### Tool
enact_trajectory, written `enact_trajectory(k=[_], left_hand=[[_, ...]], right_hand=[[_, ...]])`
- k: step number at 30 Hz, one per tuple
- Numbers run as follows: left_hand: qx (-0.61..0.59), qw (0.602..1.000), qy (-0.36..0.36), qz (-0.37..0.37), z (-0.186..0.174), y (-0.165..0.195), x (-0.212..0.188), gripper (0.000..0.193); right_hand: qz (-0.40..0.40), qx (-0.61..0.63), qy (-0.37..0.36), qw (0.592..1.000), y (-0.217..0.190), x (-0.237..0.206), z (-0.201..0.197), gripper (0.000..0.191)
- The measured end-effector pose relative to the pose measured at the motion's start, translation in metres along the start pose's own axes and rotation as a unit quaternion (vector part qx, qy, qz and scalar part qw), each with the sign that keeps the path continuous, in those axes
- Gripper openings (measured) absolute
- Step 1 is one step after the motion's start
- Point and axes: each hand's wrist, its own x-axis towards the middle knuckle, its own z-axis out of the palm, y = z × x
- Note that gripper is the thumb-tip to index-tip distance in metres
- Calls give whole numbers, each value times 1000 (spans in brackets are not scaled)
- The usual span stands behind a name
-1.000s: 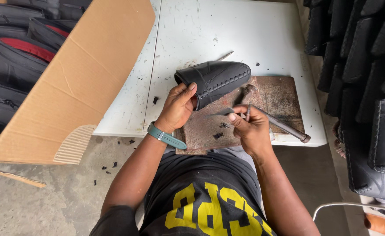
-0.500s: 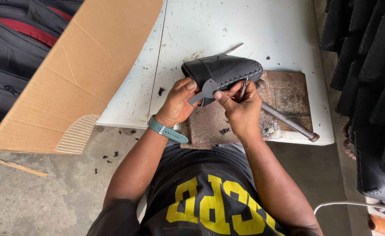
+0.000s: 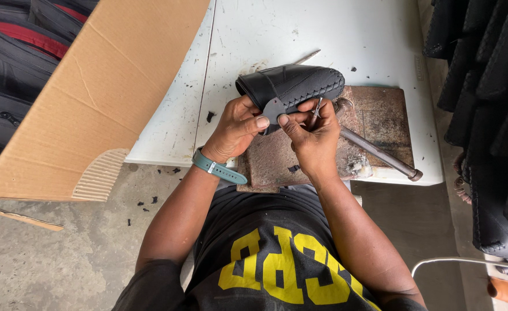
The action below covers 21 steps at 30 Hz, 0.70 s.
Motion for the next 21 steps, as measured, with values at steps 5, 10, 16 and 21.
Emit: enact_trajectory(k=[5,10,16,21], left_hand=[[30,999,36,6,1,-11,1,34],[161,978,133,17,-2,-7,17,17],[151,982,115,-21,-24,29,33,23],[161,982,98,-1,-24,30,32,25]], right_hand=[[-8,12,-1,1000,5,0,1,32],[12,22,9,1000,9,1,-5,29],[-14,23,39,999,9,6,-29,30],[-1,65,52,997,10,9,-39,35]])
